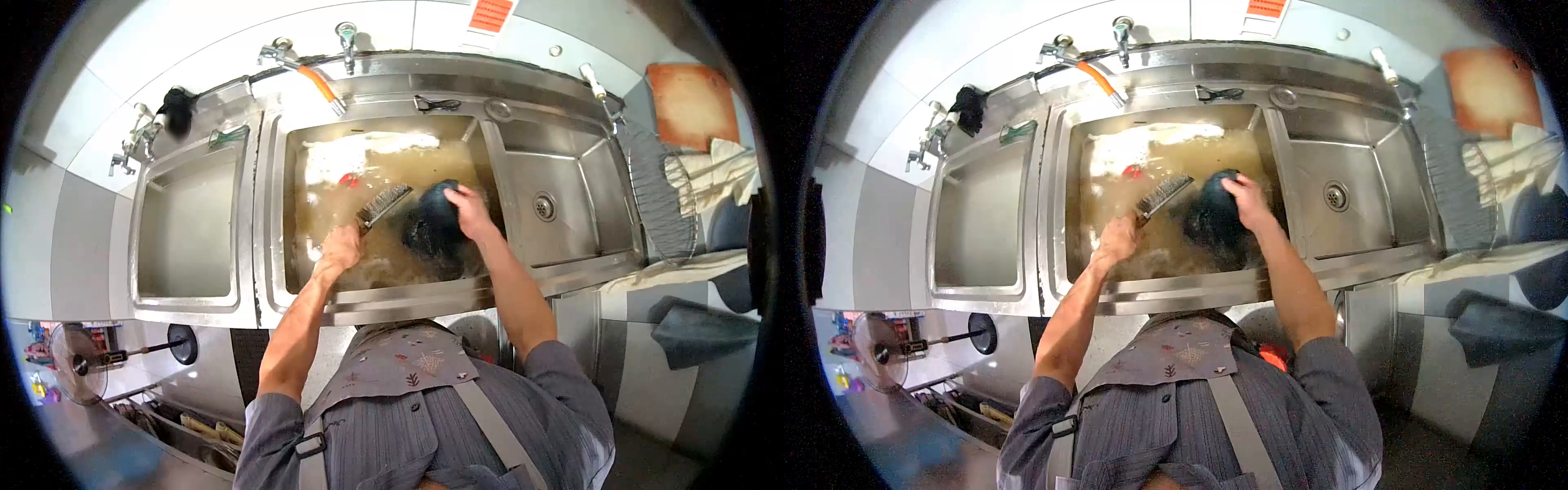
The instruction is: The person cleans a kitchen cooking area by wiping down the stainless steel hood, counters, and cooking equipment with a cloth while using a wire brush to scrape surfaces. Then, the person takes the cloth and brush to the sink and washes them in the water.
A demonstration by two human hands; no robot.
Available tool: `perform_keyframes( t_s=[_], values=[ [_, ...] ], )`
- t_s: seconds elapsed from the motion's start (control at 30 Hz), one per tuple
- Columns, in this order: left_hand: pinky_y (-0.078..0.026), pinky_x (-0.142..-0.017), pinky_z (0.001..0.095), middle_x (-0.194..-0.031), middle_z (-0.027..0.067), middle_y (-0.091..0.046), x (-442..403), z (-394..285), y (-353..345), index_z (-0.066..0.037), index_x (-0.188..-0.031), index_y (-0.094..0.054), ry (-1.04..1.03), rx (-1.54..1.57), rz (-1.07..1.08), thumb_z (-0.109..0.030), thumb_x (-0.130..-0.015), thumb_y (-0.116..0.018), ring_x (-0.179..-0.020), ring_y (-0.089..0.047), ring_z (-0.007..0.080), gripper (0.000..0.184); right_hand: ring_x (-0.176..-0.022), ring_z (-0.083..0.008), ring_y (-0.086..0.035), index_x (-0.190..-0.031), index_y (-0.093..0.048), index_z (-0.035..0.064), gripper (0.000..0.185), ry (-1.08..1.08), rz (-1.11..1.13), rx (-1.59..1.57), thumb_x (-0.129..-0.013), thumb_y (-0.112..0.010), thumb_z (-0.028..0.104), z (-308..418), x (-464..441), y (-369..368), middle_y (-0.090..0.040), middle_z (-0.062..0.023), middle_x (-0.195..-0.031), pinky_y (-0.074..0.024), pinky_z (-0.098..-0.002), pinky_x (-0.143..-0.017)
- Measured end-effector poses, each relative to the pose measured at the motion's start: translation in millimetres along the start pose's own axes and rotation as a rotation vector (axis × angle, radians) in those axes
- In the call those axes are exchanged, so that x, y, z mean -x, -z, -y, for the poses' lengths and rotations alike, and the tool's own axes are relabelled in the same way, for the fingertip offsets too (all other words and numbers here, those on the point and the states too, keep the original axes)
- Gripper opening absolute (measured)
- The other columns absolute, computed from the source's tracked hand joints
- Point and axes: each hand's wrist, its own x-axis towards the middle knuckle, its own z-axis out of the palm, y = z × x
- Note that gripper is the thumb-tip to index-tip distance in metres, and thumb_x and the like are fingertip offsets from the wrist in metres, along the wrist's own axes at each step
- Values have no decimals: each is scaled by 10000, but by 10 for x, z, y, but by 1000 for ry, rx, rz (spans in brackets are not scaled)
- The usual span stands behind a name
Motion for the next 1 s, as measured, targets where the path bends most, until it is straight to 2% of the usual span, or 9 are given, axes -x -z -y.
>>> perform_keyframes(
  t_s=[0.13, 0.23, 0.33, 0.5, 0.6, 0.67, 0.77, 0.87, 1.0],
  values=[
    [-532, -858, 556, -1009, 312, -686, -79, -154, -238, 2, -1109, -617, 76, 30, 42, -171, -882, -629, -983, -669, 479, 286, -836, -200, -654, -1090, -674, -20, 273, 133, 135, 271, -924, -699, 195, -338, -44, -258, -700, -63, -944, -526, -343, -802],
    [-528, -868, 563, -1018, 315, -687, -36, -331, -342, 11, -1155, -591, 90, 45, 114, -171, -889, -596, -984, -668, 488, 323, -951, -304, -569, -1015, -615, -57, 291, 400, -226, 770, -907, -690, 202, -841, -344, -391, -615, -157, -1089, -487, -413, -823],
    [-526, -883, 560, -1016, 315, -688, 58, -362, -392, -2, -1195, -572, 79, 95, 115, -178, -893, -579, -987, -670, 488, 349, -948, -270, -505, -958, -583, -61, 260, 226, -250, 1009, -926, -656, 186, -704, -465, -459, -570, -140, -1076, -474, -420, -806],
    [-523, -888, 554, -1013, 313, -689, 61, -356, -407, -25, -1189, -576, 111, 75, 88, -177, -890, -581, -988, -671, 481, 335, -832, -249, -454, -984, -574, -22, 198, 249, -378, 199, -970, -588, 175, -1399, -1259, -149, -528, -78, -946, -465, -408, -768],
    [-525, -881, 555, -997, 312, -690, 135, -372, -303, -34, -1187, -575, 160, 79, 86, -182, -903, -565, -985, -672, 480, 321, -1042, -385, -634, -1095, -623, -38, 265, 371, -502, 587, -954, -594, 184, -1109, -1152, -212, -654, -267, -1102, -485, -460, -838],
    [-526, -876, 556, -985, 311, -690, 128, -327, -250, -35, -1186, -573, 188, 71, 94, -186, -910, -554, -981, -672, 481, 315, -1126, -385, -610, -1198, -606, -14, 292, 60, -532, 1037, -972, -578, 170, -878, -1231, 20, -623, -269, -1210, -477, -467, -895],
    [-520, -857, 578, -973, 318, -686, 111, -167, -160, -27, -1178, -559, 175, 38, 60, -183, -928, -528, -959, -667, 498, 296, -1184, -408, -593, -1237, -602, -4, 305, -4, -719, 664, -976, -618, 154, -621, -1160, 124, -649, -195, -1236, -481, -504, -959],
    [-515, -863, 584, -978, 326, -683, 64, -72, -204, -13, -1161, -561, 146, 72, 9, -153, -920, -520, -959, -667, 497, 281, -1213, -313, -579, -1437, -451, 1, 533, -221, -219, 234, -965, -652, 145, -67, -646, -28, -572, -159, -1369, -483, -450, -990],
    [-514, -869, 587, -980, 334, -679, 39, -145, -239, -6, -1183, -542, 143, 100, 68, -139, -916, -514, -960, -666, 501, 299, -1049, -261, -609, -1304, -521, 10, 428, -135, 8, 196, -916, -683, 88, -379, -468, -235, -622, -117, -1178, -506, -412, -902]
  ],
)
